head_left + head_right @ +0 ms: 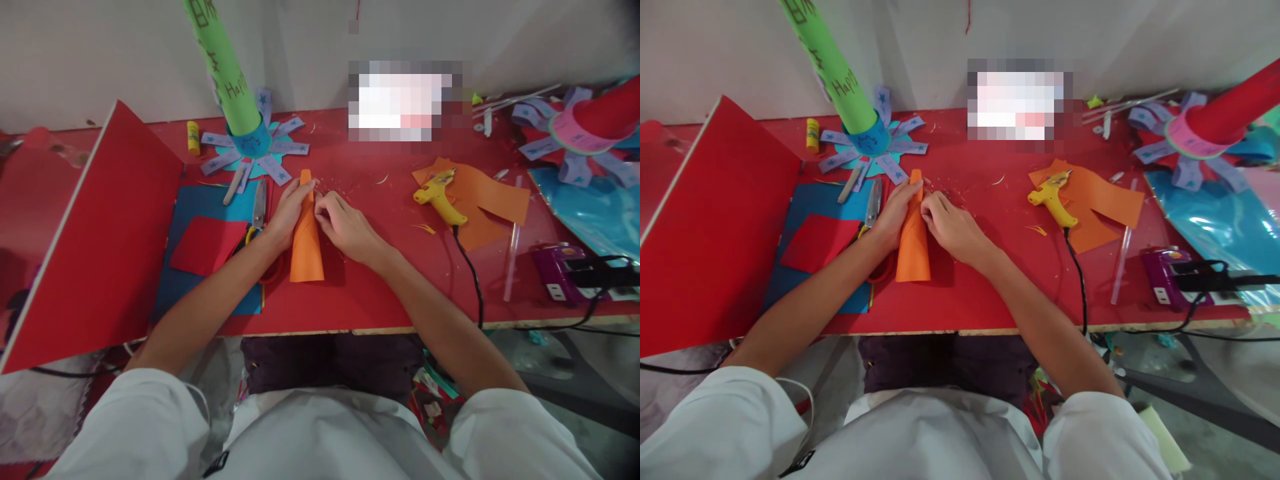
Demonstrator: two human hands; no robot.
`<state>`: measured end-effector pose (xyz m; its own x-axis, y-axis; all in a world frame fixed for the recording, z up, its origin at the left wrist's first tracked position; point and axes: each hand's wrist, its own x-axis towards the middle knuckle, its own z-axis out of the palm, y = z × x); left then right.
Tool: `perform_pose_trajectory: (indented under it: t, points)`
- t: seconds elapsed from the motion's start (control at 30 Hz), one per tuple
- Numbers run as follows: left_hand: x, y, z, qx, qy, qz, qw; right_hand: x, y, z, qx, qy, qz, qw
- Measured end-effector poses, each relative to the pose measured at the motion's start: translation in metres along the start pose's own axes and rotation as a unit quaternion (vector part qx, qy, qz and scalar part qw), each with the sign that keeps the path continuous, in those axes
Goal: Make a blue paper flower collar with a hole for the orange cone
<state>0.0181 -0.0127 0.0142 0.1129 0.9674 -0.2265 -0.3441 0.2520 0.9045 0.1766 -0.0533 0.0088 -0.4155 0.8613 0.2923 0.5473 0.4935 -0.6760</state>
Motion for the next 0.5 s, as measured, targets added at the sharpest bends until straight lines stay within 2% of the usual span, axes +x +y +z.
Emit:
perform_pose_trajectory:
  t: [0.13,0.5]
  points:
    - [0.0015,-0.0025,-0.0004,0.009,0.002,0.02,1.0,-0.0001,-0.0006,-0.0021,-0.004,-0.001,-0.008,1.0]
    - [-0.0007,0.0002,0.0006,0.002,0.004,0.016,1.0,-0.0015,0.0015,0.0007,0.001,-0.004,-0.013,1.0]
